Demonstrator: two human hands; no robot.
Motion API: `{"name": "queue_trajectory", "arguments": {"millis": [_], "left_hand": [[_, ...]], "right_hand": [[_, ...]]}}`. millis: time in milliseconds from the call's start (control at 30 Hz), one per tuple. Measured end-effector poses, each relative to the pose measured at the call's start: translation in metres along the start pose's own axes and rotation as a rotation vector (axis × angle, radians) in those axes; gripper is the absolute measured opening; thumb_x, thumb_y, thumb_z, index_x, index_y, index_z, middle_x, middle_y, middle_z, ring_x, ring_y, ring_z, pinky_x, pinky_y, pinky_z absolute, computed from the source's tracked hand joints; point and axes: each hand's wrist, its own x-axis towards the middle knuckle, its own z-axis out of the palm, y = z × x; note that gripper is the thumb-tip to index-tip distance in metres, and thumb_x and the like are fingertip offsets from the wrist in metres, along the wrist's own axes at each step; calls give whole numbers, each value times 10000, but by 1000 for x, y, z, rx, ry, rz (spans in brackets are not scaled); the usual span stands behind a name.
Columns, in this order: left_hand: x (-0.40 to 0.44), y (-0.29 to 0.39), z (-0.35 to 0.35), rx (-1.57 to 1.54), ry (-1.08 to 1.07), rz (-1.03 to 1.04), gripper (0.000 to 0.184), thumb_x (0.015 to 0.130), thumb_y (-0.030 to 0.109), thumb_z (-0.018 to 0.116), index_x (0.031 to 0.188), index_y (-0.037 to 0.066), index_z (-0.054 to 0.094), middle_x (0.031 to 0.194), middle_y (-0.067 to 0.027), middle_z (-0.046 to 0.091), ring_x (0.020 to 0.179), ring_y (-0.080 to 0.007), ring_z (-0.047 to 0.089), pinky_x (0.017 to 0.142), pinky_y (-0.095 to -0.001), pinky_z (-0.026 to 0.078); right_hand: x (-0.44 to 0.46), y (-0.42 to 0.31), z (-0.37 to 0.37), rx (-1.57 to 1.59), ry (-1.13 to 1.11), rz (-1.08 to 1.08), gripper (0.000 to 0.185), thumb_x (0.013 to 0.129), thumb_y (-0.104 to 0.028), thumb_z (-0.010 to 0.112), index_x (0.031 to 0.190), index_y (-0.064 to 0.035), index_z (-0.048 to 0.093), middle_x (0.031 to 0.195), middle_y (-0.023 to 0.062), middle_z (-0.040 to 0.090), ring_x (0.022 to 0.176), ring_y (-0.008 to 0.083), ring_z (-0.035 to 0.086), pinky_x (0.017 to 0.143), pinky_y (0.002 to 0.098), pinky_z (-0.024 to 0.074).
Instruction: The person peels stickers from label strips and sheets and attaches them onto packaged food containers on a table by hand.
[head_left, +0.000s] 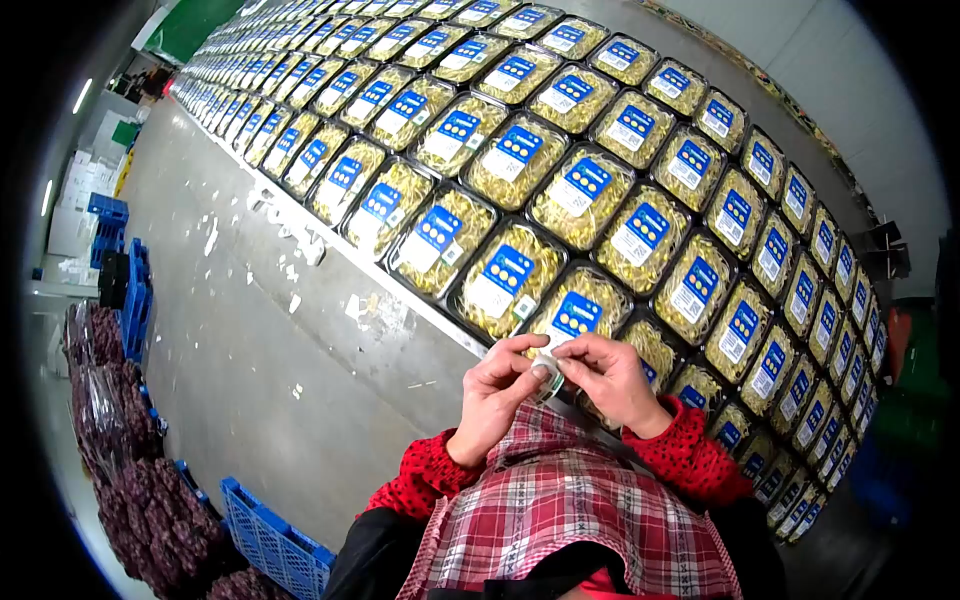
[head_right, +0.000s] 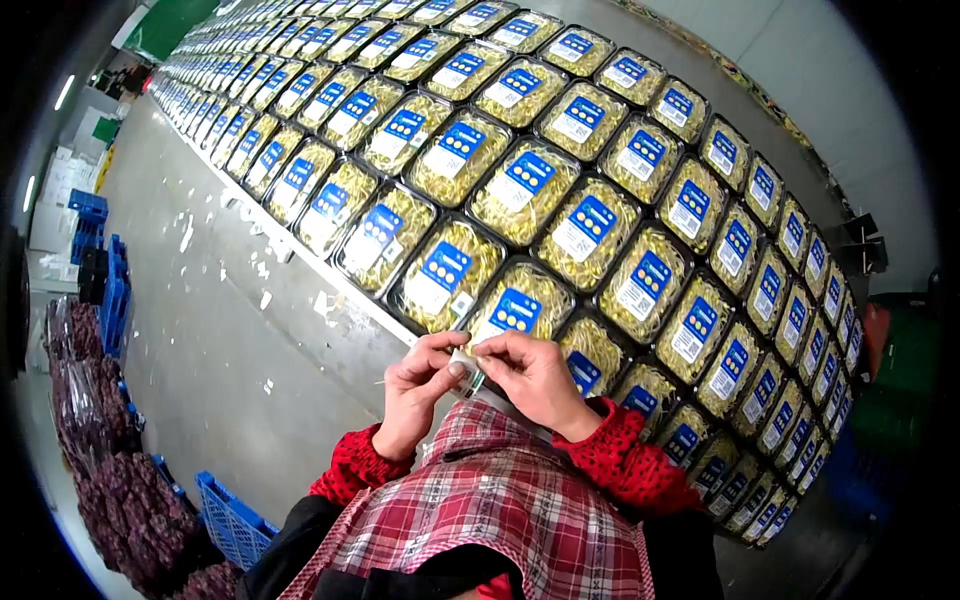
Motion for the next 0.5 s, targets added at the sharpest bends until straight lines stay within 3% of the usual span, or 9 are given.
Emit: {"name": "queue_trajectory", "arguments": {"millis": [100, 233, 300, 367, 433, 500], "left_hand": [[25, 6, -21, 6, -23, 14, 43, 853, -15, 661, 840, -46, 687, 1080, -118, 638, 868, -136, 611, 742, -271, 510], [47, 12, -46, 56, -83, 74, 79, 833, -14, 692, 906, -15, 722, 1038, -109, 666, 888, -150, 621, 747, -267, 506], [56, 18, -54, 31, -79, 38, 66, 826, -20, 697, 888, -20, 720, 1001, -103, 667, 858, -144, 619, 733, -269, 506], [61, 20, -62, 7, -38, -14, 40, 827, -25, 691, 859, -30, 713, 954, -92, 665, 822, -131, 611, 704, -259, 498], [66, 21, -72, 140, -30, -20, 28, 837, -20, 680, 821, -37, 694, 931, -85, 659, 797, -104, 591, 676, -223, 461], [66, 18, -75, 35, 23, -58, 35, 835, -15, 685, 804, -31, 686, 968, -87, 653, 811, -100, 587, 683, -223, 454]], "right_hand": [[21, -3, 10, 129, -73, 202, 157, 933, -14, 553, 1052, 61, 623, 917, 48, 654, 782, 88, 624, 674, 228, 507], [40, -5, 24, 147, -120, 220, 149, 908, -9, 563, 1025, 59, 626, 902, 59, 636, 766, 111, 641, 664, 247, 513], [51, -11, 27, 8, -131, 170, 143, 882, 3, 589, 1010, 46, 634, 888, 76, 639, 784, 123, 648, 662, 254, 514], [71, -19, 21, -328, 5, -172, 159, 851, 11, 619, 1007, 31, 642, 878, 96, 642, 781, 141, 646, 661, 271, 517], [88, -37, 23, -349, 0, -173, 204, 822, 6, 633, 1026, 3, 641, 909, 94, 641, 774, 171, 627, 689, 288, 505], [94, -45, 34, -473, -133, -181, 231, 809, 4, 653, 1040, 3, 639, 921, 104, 642, 766, 196, 632, 692, 288, 507]]}}
